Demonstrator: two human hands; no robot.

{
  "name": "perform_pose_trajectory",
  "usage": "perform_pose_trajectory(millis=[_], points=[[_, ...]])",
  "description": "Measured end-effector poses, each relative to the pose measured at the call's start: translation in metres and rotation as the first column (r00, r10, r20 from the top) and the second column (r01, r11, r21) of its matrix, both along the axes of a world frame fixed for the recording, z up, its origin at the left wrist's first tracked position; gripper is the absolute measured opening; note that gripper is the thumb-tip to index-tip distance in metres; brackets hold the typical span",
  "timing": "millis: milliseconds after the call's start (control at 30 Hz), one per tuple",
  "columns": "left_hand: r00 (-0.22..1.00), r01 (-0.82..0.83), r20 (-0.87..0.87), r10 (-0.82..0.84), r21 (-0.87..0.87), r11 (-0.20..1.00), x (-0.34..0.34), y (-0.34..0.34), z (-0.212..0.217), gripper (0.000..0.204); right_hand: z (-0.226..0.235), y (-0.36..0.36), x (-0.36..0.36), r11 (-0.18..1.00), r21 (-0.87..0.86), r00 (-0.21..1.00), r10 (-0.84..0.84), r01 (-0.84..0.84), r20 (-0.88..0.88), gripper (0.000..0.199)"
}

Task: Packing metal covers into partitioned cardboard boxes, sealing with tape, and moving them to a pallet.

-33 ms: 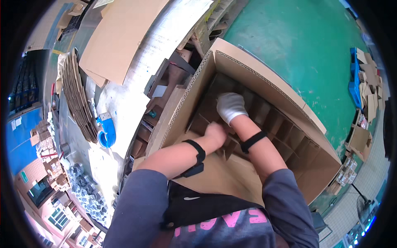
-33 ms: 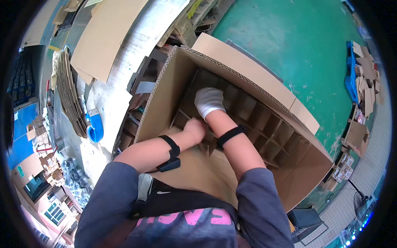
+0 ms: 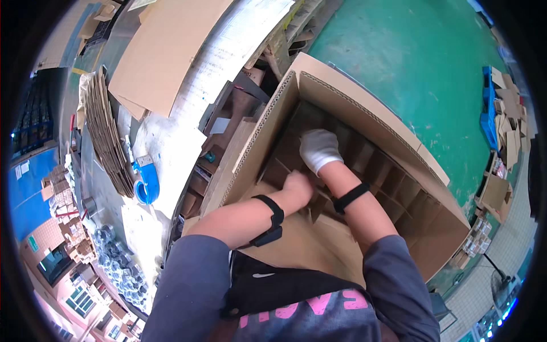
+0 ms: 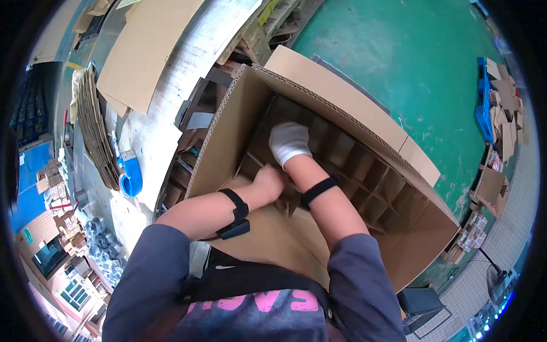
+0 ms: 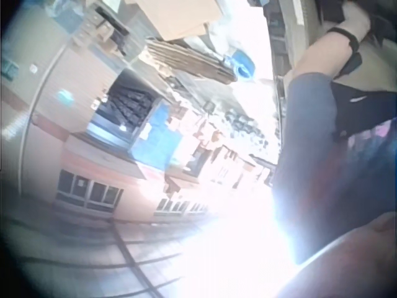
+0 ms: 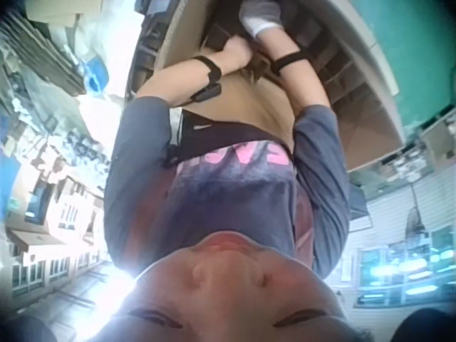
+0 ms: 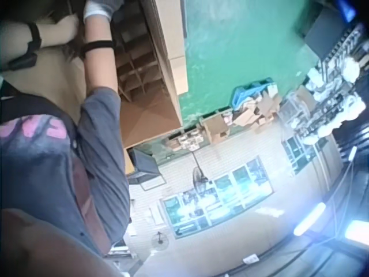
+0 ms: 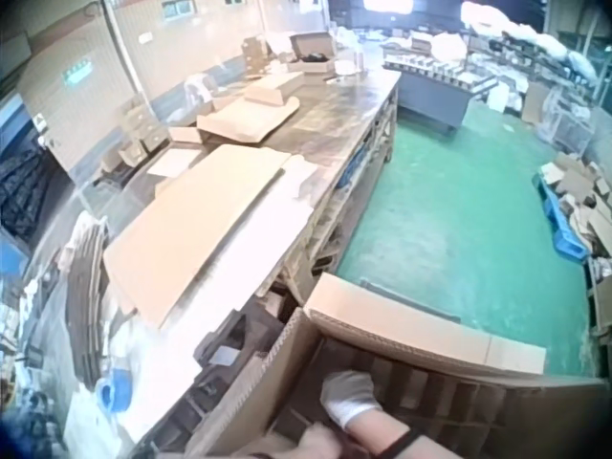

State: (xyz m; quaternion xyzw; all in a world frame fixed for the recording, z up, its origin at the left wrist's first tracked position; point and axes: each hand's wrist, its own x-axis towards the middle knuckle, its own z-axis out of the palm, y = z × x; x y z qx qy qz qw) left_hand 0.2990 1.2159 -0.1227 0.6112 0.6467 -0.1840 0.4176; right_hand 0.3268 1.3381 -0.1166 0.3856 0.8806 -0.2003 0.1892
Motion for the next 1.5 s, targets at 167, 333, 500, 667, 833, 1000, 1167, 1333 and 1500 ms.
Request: perform_pose_trajectory(millis=[167,333,500,667,833,1000,1167,1333,1500], points=[[1.000,0.004,0.012,-0.003,-0.008,1.000,0.005,0.006,0.000,0.024,0.000,-0.002,0.002,1.000,-0.013,0.997,0.007,-0.006,0.074,0.025],[0.994,0.077,0.083,-0.072,-0.057,0.995,-0.002,0.003,-0.013,0.025,-0.002,-0.001,0.006,0.995,-0.004,0.994,-0.096,0.096,0.050,0.027],[0.994,-0.043,0.102,0.046,-0.037,0.998,-0.006,-0.007,-0.039,0.027,-0.007,-0.002,-0.001,1.000,-0.022,0.989,0.005,-0.002,0.145,0.029],[0.990,-0.095,0.088,0.108,-0.145,0.985,-0.001,-0.003,-0.045,0.029,-0.018,-0.005,0.000,0.997,-0.043,0.980,-0.052,0.061,0.193,0.033],[0.989,-0.103,0.085,0.122,-0.201,0.974,-0.003,0.000,-0.050,0.033,-0.032,0.004,-0.004,0.986,-0.144,0.973,-0.043,0.078,0.229,0.037],[0.973,-0.189,0.098,0.210,-0.186,0.964,0.003,0.004,-0.067,0.037,-0.054,-0.001,-0.022,0.999,-0.053,0.944,0.029,-0.012,0.329,0.039],[0.993,0.015,0.116,0.032,-0.378,0.926,0.004,0.008,-0.081,0.048,-0.047,-0.002,-0.003,0.997,-0.051,0.951,-0.036,0.054,0.307,0.040],[1.000,0.009,0.027,-0.005,-0.141,0.990,-0.018,0.005,-0.058,0.058,0.028,-0.019,0.102,0.925,0.040,0.858,-0.332,0.377,-0.392,0.024],[0.990,0.142,0.013,-0.141,-0.139,0.980,-0.015,0.028,-0.026,0.077,0.002,-0.079,0.180,0.787,-0.484,0.915,-0.396,0.381,0.077,0.044]])
